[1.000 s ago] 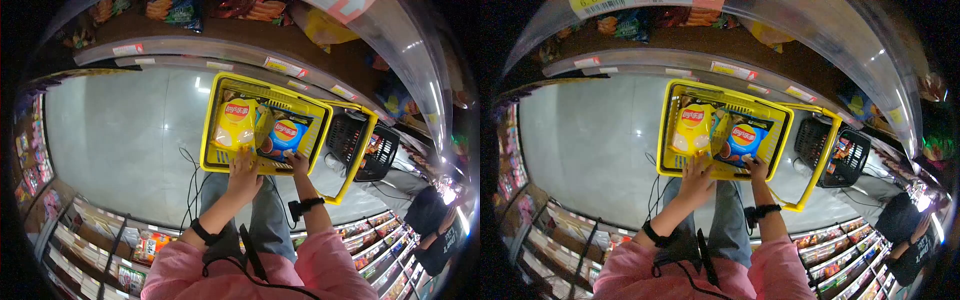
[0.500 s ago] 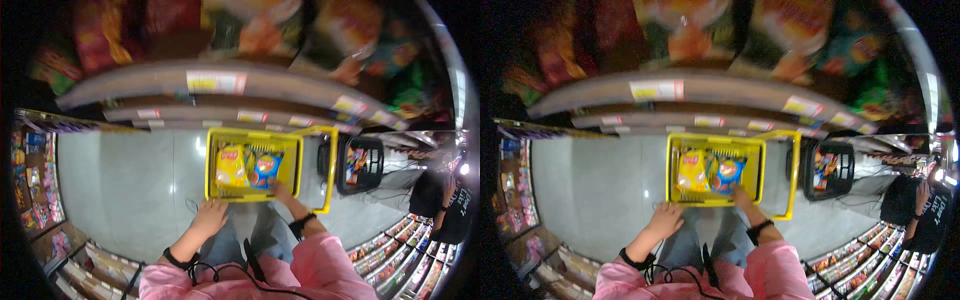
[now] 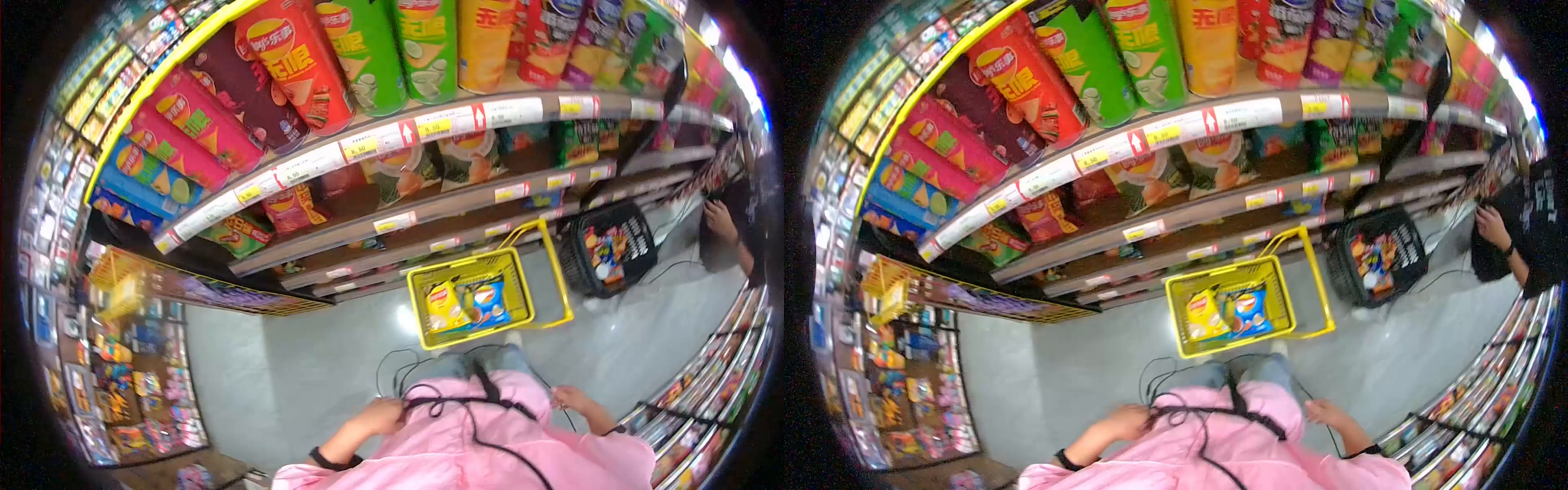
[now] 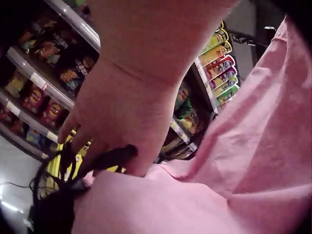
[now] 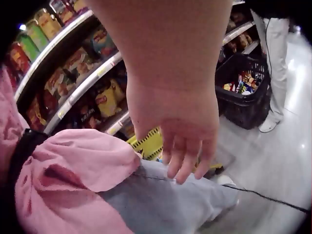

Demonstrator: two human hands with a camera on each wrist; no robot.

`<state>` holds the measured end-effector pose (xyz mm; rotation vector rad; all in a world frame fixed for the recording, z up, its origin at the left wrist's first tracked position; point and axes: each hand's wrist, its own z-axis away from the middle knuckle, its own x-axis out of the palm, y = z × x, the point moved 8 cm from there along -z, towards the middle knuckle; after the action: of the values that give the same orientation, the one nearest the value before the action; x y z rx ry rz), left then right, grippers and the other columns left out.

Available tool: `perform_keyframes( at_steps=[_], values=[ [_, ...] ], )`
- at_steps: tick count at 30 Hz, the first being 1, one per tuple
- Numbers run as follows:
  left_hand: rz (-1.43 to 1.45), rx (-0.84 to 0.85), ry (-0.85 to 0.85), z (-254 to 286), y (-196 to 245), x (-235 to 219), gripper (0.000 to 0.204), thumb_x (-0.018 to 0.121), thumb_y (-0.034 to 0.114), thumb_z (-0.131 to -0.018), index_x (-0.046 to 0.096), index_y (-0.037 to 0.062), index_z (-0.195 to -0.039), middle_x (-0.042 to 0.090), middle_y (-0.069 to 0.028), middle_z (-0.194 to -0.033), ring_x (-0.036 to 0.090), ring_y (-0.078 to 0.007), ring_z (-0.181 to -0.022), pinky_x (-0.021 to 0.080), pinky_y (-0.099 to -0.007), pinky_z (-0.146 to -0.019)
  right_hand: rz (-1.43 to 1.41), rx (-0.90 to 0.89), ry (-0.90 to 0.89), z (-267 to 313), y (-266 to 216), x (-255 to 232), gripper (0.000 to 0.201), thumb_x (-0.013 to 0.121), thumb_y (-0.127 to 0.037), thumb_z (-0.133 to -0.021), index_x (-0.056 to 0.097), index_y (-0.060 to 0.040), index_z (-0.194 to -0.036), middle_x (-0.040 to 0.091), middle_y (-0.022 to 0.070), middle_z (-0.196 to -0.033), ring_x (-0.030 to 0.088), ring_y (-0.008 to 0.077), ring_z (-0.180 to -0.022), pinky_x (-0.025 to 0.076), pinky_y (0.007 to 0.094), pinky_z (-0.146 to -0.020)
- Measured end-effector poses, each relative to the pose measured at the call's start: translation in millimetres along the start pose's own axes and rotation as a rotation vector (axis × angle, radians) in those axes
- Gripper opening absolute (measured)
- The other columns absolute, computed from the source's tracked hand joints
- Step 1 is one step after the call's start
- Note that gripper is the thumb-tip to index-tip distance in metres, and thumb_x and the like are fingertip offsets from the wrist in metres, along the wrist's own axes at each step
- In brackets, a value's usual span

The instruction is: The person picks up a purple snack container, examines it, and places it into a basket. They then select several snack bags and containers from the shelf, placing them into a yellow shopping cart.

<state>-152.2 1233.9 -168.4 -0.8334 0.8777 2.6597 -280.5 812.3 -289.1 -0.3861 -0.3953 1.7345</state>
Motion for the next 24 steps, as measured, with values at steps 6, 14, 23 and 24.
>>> perform_keyframes(
  at_steps=[6, 14, 23, 24],
  values=[
    [0.168, -0.13, 0.376, -7.3, -29.6, -9.6, 0.035, 0.052, 0.017, -0.069, 0.049, 0.0111, -0.103, 0.056, -0.0166, -0.091, 0.055, -0.0343, -0.082, 0.045, -0.0416, -0.068, 0.066, -0.164, 0.38, 11.2, -22.4, 35.6, 0.041, 0.054, -0.038, -0.077, 0.06, 0.0026, -0.079, 0.059, 0.0104, -0.071, 0.055, 0.0151, -0.066, 0.044, 0.029, -0.059],
    [-0.041, 0.095, -0.093, -59.0, -29.5, -7.2, 0.043, 0.06, 0.023, -0.06, 0.051, 0.0098, -0.1, 0.057, -0.0166, -0.089, 0.056, -0.0322, -0.081, 0.045, -0.0393, -0.065, -0.026, -0.397, 0.4, -27.8, -68.1, 60.7, 0.036, 0.067, -0.032, -0.065, 0.058, 0.0025, -0.074, 0.059, 0.0118, -0.065, 0.054, 0.017, -0.06, 0.044, 0.0314, -0.055],
    [0.386, 0.297, 0.293, -48.8, -26.9, -9.1, 0.03, 0.055, 0.013, -0.072, 0.054, 0.006, -0.102, 0.059, -0.0119, -0.087, 0.056, -0.0239, -0.077, 0.044, -0.0323, -0.069, 0.527, -0.385, 0.822, -19.1, -102.9, 56.4, 0.018, 0.051, -0.021, -0.073, 0.058, -0.0043, -0.071, 0.058, 0.0187, -0.07, 0.057, 0.0359, -0.067, 0.043, 0.0455, -0.058],
    [0.439, 0.285, 0.274, -58.3, -36.4, 1.6, 0.031, 0.056, 0.015, -0.072, 0.054, 0.0058, -0.101, 0.059, -0.0109, -0.085, 0.055, -0.0221, -0.076, 0.043, -0.031, -0.068, 0.599, -0.375, 0.814, -17.4, -109.2, 57.3, 0.018, 0.051, -0.021, -0.072, 0.059, -0.005, -0.072, 0.058, 0.018, -0.071, 0.057, 0.0357, -0.068, 0.043, 0.0457, -0.059]
  ],
)
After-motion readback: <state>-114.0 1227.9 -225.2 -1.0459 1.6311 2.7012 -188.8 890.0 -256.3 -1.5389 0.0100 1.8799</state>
